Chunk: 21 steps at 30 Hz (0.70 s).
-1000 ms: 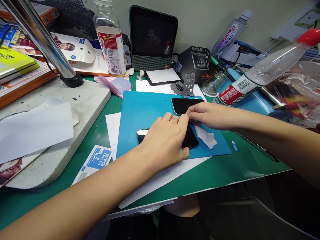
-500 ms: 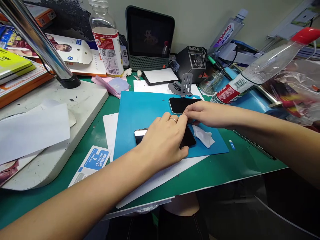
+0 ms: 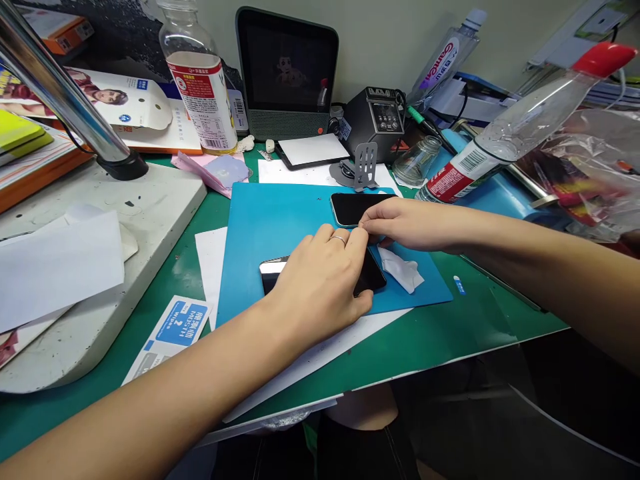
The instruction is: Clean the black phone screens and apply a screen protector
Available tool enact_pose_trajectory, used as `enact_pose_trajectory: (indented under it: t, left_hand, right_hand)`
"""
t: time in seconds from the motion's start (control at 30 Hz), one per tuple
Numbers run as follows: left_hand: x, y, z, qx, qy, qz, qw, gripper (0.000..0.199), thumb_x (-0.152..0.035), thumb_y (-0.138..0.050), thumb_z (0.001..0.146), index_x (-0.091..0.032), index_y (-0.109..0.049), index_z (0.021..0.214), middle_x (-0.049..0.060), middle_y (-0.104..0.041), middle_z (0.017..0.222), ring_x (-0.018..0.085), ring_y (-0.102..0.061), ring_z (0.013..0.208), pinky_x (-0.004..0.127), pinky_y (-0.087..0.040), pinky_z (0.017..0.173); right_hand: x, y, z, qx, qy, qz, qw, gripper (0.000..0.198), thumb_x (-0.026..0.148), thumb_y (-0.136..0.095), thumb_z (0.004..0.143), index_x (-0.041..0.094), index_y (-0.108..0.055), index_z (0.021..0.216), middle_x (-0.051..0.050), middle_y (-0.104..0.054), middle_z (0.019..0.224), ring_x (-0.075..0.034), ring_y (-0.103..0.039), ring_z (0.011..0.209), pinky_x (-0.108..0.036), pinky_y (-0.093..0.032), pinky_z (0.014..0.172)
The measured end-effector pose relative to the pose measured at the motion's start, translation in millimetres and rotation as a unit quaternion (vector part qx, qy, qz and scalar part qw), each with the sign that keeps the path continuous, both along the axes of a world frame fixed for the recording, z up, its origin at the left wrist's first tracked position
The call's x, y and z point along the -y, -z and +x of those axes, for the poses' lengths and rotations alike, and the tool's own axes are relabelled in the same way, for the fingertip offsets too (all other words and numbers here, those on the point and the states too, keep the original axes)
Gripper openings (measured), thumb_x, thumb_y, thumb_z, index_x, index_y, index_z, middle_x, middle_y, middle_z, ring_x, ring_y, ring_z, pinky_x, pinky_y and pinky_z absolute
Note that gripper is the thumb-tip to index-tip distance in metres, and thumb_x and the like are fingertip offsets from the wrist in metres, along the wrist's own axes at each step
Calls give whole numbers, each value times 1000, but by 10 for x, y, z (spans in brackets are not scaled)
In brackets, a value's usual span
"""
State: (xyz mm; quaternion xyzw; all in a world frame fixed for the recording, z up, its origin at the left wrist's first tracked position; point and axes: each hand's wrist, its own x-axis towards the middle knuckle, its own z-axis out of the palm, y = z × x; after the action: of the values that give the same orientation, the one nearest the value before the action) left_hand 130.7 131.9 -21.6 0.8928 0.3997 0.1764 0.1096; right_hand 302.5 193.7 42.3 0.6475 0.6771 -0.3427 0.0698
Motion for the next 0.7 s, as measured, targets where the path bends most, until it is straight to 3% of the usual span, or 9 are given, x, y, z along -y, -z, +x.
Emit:
enact_pose_trajectory:
  t: [0.7]
  left_hand:
    - [5, -17, -5, 1, 3, 1, 1000, 36, -32, -59, 87, -15, -47, 116, 11, -66, 103, 31, -58, 101, 42, -53, 78]
  right_hand:
    - [-38, -5, 13, -3, -10, -1, 1000, 23, 28, -53, 91, 22, -65, 73, -6, -68, 85, -20, -61, 78, -30, -47, 68]
